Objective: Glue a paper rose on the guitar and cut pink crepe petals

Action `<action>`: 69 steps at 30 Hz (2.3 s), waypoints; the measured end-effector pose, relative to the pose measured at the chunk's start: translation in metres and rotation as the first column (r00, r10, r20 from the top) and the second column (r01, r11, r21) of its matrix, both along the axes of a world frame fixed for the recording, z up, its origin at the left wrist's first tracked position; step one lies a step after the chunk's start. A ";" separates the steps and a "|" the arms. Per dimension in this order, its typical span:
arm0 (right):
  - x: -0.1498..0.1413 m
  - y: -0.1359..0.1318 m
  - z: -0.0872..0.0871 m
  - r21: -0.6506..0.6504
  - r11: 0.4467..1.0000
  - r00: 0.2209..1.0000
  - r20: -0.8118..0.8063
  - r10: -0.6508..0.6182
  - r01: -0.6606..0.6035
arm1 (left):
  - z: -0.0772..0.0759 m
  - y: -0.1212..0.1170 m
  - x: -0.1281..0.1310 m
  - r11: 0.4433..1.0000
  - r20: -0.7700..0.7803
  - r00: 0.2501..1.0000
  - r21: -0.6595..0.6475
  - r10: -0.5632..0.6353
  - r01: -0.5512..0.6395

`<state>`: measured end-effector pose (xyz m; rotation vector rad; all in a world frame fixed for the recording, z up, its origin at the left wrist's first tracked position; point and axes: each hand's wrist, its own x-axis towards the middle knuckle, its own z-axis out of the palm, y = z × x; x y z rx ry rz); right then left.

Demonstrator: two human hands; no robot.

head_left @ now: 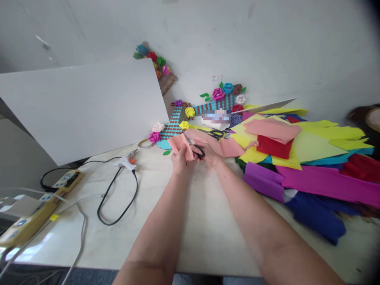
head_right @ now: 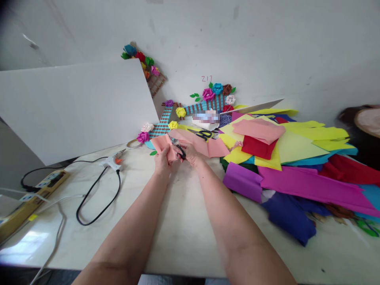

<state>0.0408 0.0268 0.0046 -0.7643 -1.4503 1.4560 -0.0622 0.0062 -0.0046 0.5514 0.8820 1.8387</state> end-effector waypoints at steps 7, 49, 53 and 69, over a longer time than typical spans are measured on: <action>-0.001 0.002 -0.002 -0.004 1.000 1.000 -0.003 -0.004 0.004 | -0.008 0.006 -0.004 1.000 0.040 0.999 0.027 0.016 -0.017; -0.005 -0.008 0.007 0.018 1.000 1.000 0.012 -0.009 0.009 | -0.007 0.009 -0.007 0.996 0.074 0.994 -0.037 0.086 -0.083; -0.005 -0.006 0.005 0.022 1.000 1.000 0.026 -0.005 0.004 | -0.005 0.005 -0.007 0.996 0.056 0.995 -0.038 0.079 -0.077; -0.008 -0.002 0.003 0.036 0.999 1.000 0.004 -0.027 0.027 | 0.006 -0.009 -0.002 0.999 -0.013 0.999 0.011 -0.035 0.035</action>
